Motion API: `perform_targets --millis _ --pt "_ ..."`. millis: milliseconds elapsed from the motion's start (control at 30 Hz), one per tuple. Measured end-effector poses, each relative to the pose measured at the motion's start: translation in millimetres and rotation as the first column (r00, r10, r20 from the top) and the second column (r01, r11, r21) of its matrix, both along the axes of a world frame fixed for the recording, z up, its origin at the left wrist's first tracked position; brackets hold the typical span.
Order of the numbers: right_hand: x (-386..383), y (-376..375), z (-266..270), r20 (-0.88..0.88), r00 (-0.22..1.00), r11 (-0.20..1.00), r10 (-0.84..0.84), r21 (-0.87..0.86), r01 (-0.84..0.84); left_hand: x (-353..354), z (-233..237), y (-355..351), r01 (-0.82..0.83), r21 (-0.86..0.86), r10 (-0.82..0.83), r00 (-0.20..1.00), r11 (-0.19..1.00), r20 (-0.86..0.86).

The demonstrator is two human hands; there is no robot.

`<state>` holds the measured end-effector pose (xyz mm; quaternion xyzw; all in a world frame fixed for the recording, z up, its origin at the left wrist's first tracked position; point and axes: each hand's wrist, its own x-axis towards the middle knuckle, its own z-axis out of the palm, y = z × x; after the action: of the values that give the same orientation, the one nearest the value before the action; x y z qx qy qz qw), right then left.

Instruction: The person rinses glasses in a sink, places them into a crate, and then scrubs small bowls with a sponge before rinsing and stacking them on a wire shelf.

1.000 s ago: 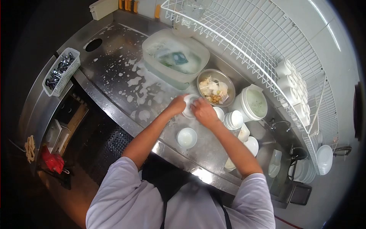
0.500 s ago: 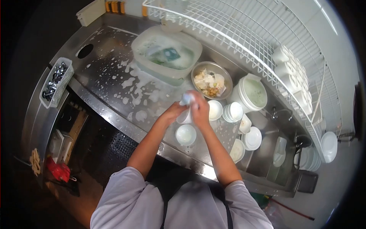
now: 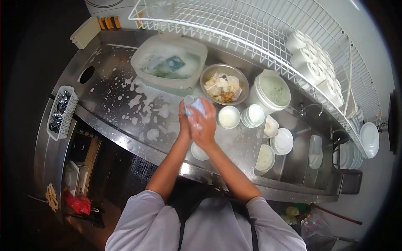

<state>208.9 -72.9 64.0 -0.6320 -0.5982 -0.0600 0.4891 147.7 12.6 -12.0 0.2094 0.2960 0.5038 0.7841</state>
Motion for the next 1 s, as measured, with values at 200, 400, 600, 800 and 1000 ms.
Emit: perform_targets --millis 200,400,600,800,1000 --pt "51 22 -25 -0.946 0.319 0.969 0.053 -0.029 -0.247 1 -4 -13 0.217 0.445 0.106 0.796 0.869 -0.596" --pt "49 -40 -32 -0.832 0.452 0.867 -0.321 -0.450 -0.213 -25 43 -38 0.550 0.440 0.368 0.242 0.710 -0.898" --pt "110 -107 -102 -0.769 0.546 0.879 -0.333 -0.462 -0.115 -48 30 -66 0.862 0.216 0.387 0.025 0.459 -0.922" --pt "132 -145 -116 -0.881 0.262 0.908 -0.394 -0.418 -0.041 -42 13 -65 0.968 0.125 0.482 0.004 0.220 -0.876" --pt "146 -128 -120 -0.947 -0.041 0.946 -0.318 -0.320 0.053 29 5 -31 0.940 0.293 0.551 0.152 0.176 -0.820"
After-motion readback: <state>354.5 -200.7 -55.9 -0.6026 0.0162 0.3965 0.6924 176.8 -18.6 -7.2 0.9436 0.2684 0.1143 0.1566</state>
